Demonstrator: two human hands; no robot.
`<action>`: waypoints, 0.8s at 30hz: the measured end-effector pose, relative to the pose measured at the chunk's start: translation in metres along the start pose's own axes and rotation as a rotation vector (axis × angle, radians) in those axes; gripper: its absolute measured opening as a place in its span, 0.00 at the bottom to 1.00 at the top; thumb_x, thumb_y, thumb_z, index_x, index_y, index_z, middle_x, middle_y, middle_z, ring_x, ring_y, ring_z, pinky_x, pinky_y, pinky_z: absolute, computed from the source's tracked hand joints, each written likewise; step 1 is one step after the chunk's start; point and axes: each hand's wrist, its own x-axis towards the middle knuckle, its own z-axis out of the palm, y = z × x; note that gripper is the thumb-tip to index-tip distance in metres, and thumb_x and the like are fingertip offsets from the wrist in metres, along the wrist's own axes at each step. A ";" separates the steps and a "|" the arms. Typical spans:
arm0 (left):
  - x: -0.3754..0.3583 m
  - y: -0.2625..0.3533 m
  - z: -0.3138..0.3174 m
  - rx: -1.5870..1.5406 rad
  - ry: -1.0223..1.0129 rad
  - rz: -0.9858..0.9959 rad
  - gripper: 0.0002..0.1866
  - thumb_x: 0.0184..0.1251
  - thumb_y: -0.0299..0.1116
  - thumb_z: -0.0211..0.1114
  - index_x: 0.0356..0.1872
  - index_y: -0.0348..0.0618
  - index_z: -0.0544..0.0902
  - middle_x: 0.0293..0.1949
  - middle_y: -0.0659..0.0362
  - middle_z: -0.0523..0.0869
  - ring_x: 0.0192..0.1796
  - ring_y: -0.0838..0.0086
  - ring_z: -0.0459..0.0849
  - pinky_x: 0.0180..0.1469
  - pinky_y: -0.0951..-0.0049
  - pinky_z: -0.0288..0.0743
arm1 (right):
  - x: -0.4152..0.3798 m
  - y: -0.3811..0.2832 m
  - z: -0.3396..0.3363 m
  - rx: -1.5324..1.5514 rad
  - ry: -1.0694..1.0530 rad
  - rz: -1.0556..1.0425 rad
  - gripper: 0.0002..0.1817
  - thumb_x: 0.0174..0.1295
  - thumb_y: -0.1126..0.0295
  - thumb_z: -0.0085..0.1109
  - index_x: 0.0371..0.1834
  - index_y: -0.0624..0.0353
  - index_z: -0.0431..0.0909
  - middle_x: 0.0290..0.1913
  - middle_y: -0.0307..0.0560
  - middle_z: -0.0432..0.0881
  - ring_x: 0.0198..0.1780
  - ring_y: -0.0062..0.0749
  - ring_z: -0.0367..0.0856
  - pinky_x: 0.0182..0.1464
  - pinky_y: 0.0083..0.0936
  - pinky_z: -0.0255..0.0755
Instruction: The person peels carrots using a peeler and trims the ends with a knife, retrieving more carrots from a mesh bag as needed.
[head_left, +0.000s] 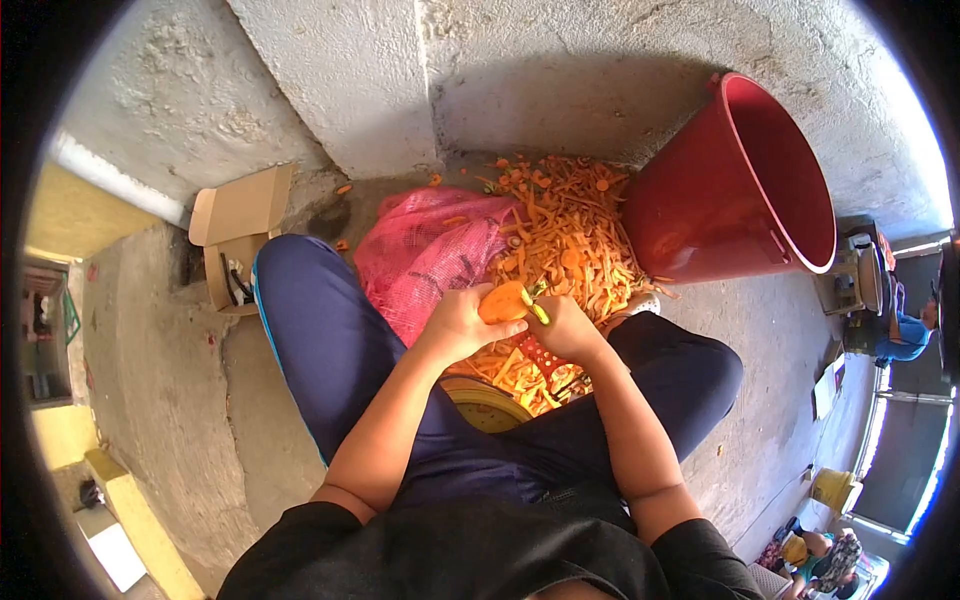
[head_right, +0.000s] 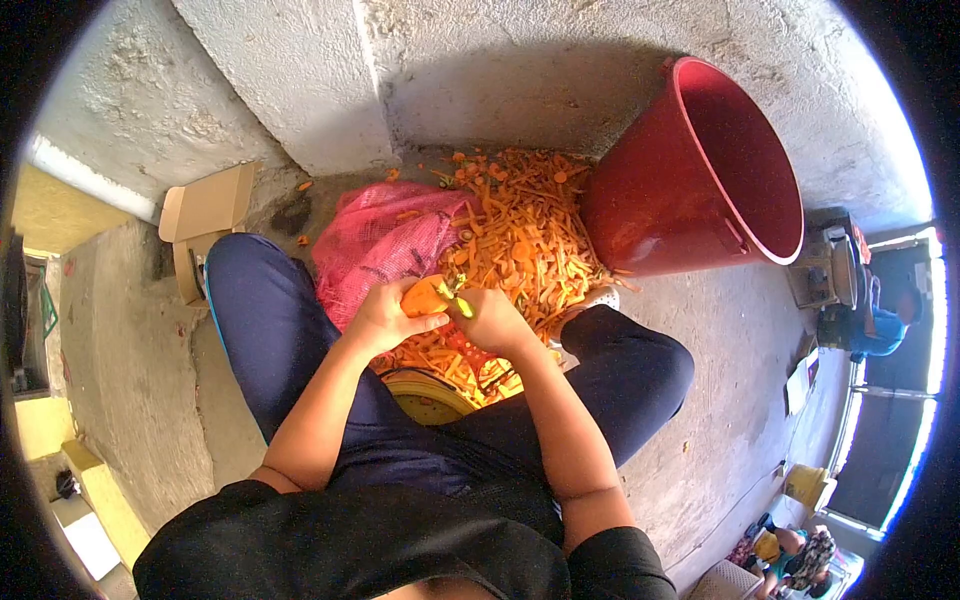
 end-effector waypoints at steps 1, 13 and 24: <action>-0.001 -0.001 0.001 -0.016 0.007 0.019 0.22 0.43 0.46 0.69 0.34 0.39 0.77 0.25 0.51 0.80 0.29 0.64 0.81 0.33 0.71 0.71 | 0.000 0.000 0.000 -0.001 0.003 0.000 0.13 0.55 0.62 0.49 0.28 0.62 0.73 0.27 0.59 0.76 0.34 0.54 0.74 0.37 0.40 0.68; -0.004 0.007 -0.007 0.135 -0.038 0.138 0.22 0.41 0.47 0.68 0.25 0.37 0.74 0.21 0.48 0.78 0.27 0.56 0.78 0.29 0.65 0.70 | -0.004 0.013 0.010 0.006 -0.088 -0.009 0.13 0.52 0.63 0.48 0.23 0.63 0.73 0.22 0.59 0.75 0.29 0.54 0.74 0.32 0.41 0.68; -0.006 0.009 0.000 0.230 0.006 0.311 0.20 0.35 0.39 0.72 0.30 0.42 0.76 0.21 0.55 0.79 0.25 0.63 0.79 0.28 0.67 0.72 | -0.001 0.019 0.011 0.049 -0.056 0.013 0.10 0.49 0.65 0.50 0.27 0.61 0.73 0.25 0.57 0.76 0.30 0.52 0.75 0.34 0.39 0.68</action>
